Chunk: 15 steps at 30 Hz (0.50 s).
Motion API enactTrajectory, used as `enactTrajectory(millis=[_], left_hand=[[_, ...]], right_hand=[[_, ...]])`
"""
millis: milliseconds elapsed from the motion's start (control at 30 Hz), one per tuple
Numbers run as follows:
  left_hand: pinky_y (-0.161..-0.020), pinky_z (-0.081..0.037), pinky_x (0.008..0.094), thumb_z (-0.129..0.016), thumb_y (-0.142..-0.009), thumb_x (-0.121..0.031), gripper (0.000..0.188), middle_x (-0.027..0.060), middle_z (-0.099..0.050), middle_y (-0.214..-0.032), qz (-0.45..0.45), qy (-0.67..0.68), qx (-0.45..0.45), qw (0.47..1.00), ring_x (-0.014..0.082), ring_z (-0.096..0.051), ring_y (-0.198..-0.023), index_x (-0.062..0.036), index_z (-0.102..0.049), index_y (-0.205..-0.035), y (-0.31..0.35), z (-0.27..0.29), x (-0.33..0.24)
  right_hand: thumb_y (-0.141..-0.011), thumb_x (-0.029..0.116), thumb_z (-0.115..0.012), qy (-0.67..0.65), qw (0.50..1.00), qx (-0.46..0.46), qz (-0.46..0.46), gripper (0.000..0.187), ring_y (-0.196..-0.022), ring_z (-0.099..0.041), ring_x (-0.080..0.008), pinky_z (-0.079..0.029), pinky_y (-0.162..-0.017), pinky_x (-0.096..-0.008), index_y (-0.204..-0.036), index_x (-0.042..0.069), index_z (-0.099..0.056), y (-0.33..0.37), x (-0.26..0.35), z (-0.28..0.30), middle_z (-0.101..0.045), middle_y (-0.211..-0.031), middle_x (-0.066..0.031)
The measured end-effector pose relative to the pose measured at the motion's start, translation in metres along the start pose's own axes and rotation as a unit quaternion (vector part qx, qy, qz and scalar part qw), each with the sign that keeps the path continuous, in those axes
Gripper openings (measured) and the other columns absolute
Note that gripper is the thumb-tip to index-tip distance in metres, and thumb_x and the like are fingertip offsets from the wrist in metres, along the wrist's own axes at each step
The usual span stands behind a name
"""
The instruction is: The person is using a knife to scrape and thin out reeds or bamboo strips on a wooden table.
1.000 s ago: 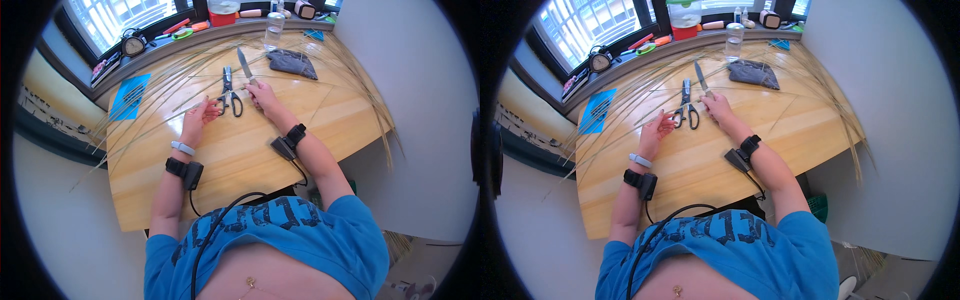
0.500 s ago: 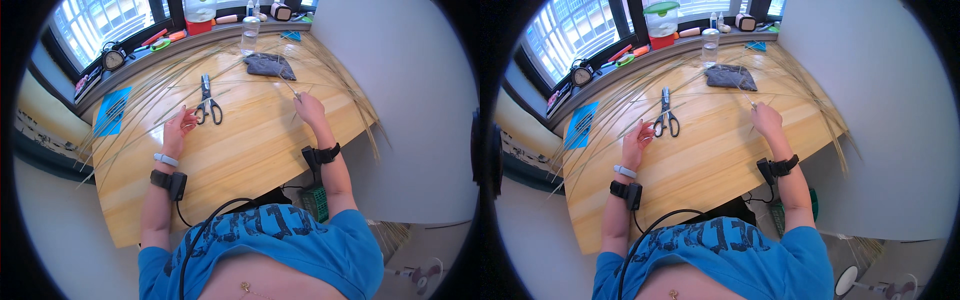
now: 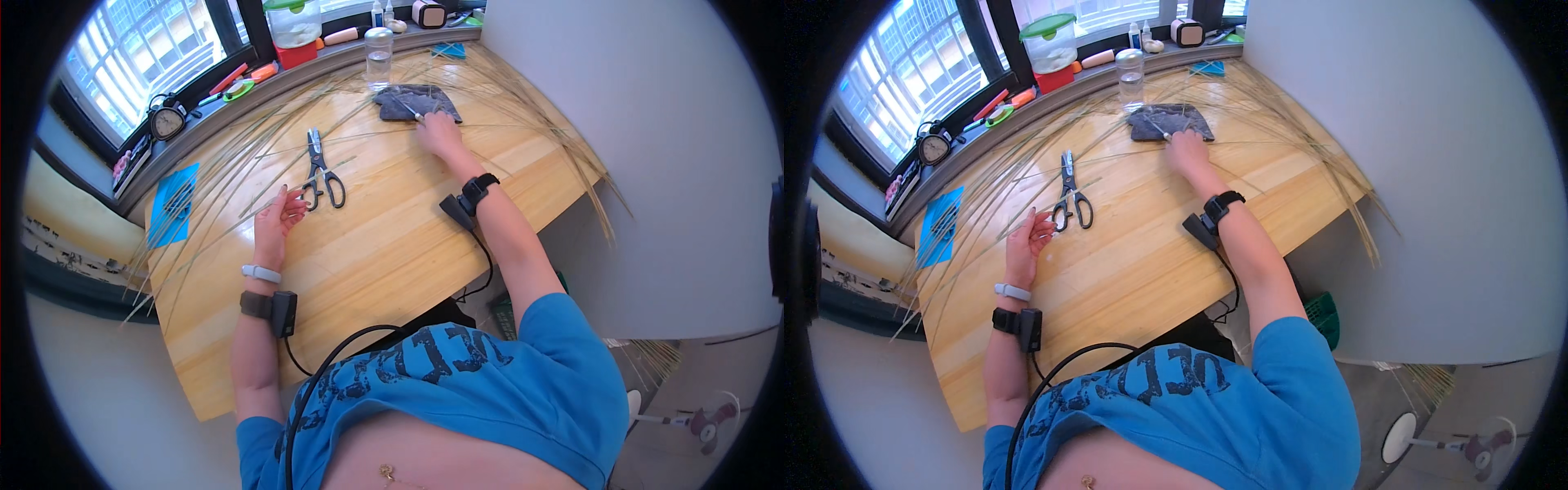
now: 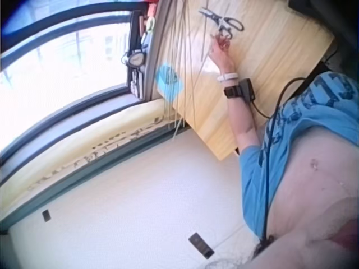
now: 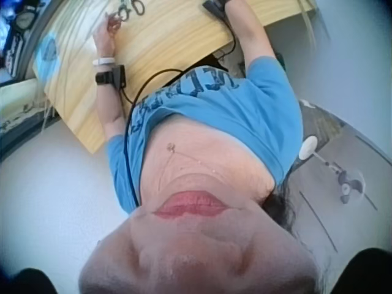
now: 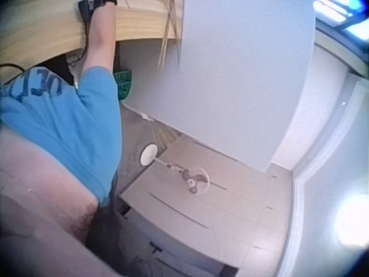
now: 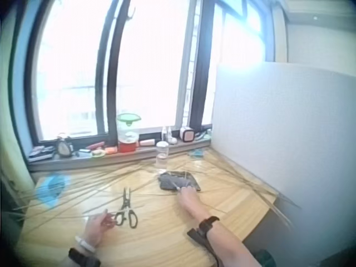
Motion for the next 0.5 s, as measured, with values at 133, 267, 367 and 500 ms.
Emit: enactTrajectory(millis=[133,267,367,500], left_hand=[[-0.067,-0.050,0.0211,-0.054,-0.094,-0.033,0.037,0.0057,-0.066,-0.082,0.001,-0.009,-0.005,1.000,0.0115,-0.063,-0.075,0.0021,-0.064,-0.103,0.002,-0.002,-0.002],[-0.069,-0.049,0.0216,-0.054,-0.094,-0.035,0.039,0.0044,-0.066,-0.083,0.010,-0.005,0.008,1.000,0.0110,-0.063,-0.079,0.0011,-0.063,-0.104,0.003,-0.007,-0.005],[-0.070,-0.049,0.0229,-0.052,-0.095,-0.036,0.039,0.0029,-0.065,-0.084,0.006,0.008,0.001,1.000,0.0107,-0.062,-0.080,-0.0003,-0.063,-0.107,0.005,-0.001,-0.008],[-0.071,-0.049,0.0220,-0.051,-0.096,-0.035,0.039,0.0029,-0.065,-0.084,-0.017,0.031,-0.001,0.999,0.0101,-0.061,-0.079,-0.0004,-0.063,-0.108,0.006,0.001,-0.012]], right_hand=[[-0.086,0.031,-0.057,0.000,0.999,-0.035,0.026,0.034,-0.102,-0.053,-0.0391,-0.045,-0.086,-0.0458,-0.096,-0.001,-0.064,-0.025,-0.009,-0.010,-0.058,-0.103,-0.0241],[-0.085,0.034,-0.058,-0.002,0.990,-0.085,0.111,0.036,-0.089,-0.056,-0.0425,-0.045,-0.080,-0.0498,-0.089,-0.002,-0.063,-0.036,-0.019,-0.018,-0.060,-0.088,-0.0254],[-0.087,0.036,-0.059,0.011,0.988,-0.114,0.107,0.037,-0.070,-0.060,-0.0323,-0.049,-0.064,-0.0430,-0.087,0.000,-0.063,-0.023,0.003,-0.007,-0.061,-0.075,-0.0170],[-0.089,0.041,-0.060,-0.488,0.863,0.129,-0.028,0.037,-0.043,-0.046,-0.0104,-0.035,-0.040,-0.0250,-0.086,0.004,-0.064,0.030,0.079,-0.002,-0.054,-0.062,-0.0019]])
Point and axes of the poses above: each hand's wrist, its own y-axis away from the middle knuckle, its own z-axis out of the back of the hand, x = y × z, the point moved 9 cm from there along -y, towards the middle knuckle
